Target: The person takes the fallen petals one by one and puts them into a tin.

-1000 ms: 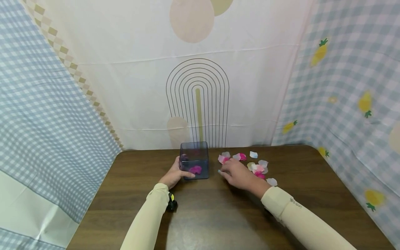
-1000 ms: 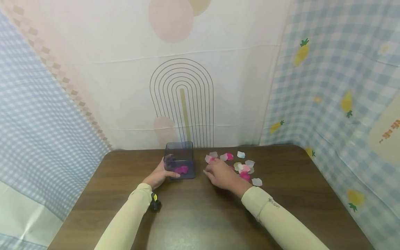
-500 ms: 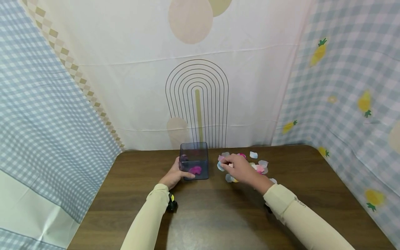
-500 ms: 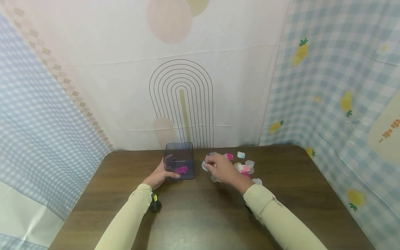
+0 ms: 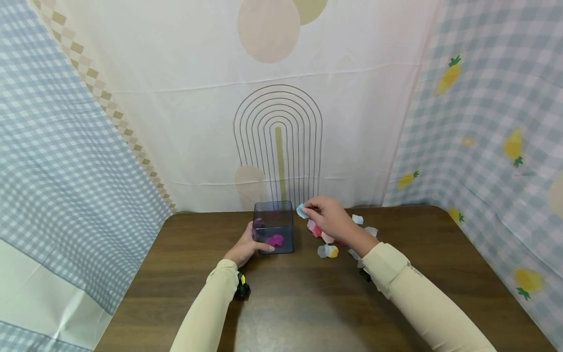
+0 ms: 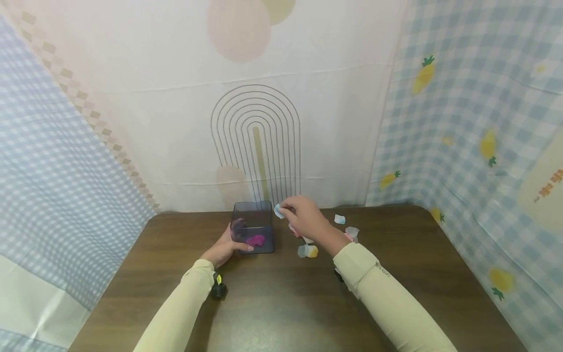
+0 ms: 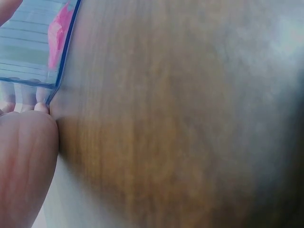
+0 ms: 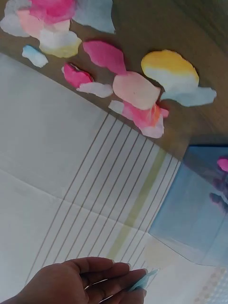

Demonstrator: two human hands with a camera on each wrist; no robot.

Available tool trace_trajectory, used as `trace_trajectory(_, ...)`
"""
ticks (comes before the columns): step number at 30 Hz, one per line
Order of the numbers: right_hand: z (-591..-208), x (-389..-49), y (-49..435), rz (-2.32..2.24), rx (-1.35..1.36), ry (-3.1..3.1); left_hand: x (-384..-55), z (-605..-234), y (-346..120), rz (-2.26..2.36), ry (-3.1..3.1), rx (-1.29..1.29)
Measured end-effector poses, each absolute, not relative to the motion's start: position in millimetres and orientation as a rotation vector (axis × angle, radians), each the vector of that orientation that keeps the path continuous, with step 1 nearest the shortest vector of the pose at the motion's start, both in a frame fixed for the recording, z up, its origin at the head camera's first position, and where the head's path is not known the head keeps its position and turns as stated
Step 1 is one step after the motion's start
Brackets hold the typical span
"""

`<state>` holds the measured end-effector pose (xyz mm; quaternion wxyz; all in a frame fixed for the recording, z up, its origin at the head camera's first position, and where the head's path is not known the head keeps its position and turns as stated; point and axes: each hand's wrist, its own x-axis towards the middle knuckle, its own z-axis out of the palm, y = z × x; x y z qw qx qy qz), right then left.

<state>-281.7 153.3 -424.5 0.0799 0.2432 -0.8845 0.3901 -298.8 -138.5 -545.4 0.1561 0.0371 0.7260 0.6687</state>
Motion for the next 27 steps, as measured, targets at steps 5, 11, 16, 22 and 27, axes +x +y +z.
trace_trajectory(5, -426, -283, 147, 1.185, 0.739, -2.650, -299, -546, -137, 1.917, 2.070, 0.104)
trace_trajectory(11, -430, -292, 130, 1.167, 0.787, -2.624, -300, -548, -139, 1.932, 2.071, 0.081)
trace_trajectory(16, -433, -311, 108, 1.059, 0.804, -2.644, -302, -547, -139, 1.929, 2.060, 0.081)
trace_trajectory(22, -440, -337, 83, 0.875, 0.904, -2.667, -302, -550, -140, 1.950, 2.030, 0.089)
trace_trajectory(27, -440, -346, 68, 0.835, 0.975, -2.725, -303, -550, -141, 1.960, 2.015, 0.103)
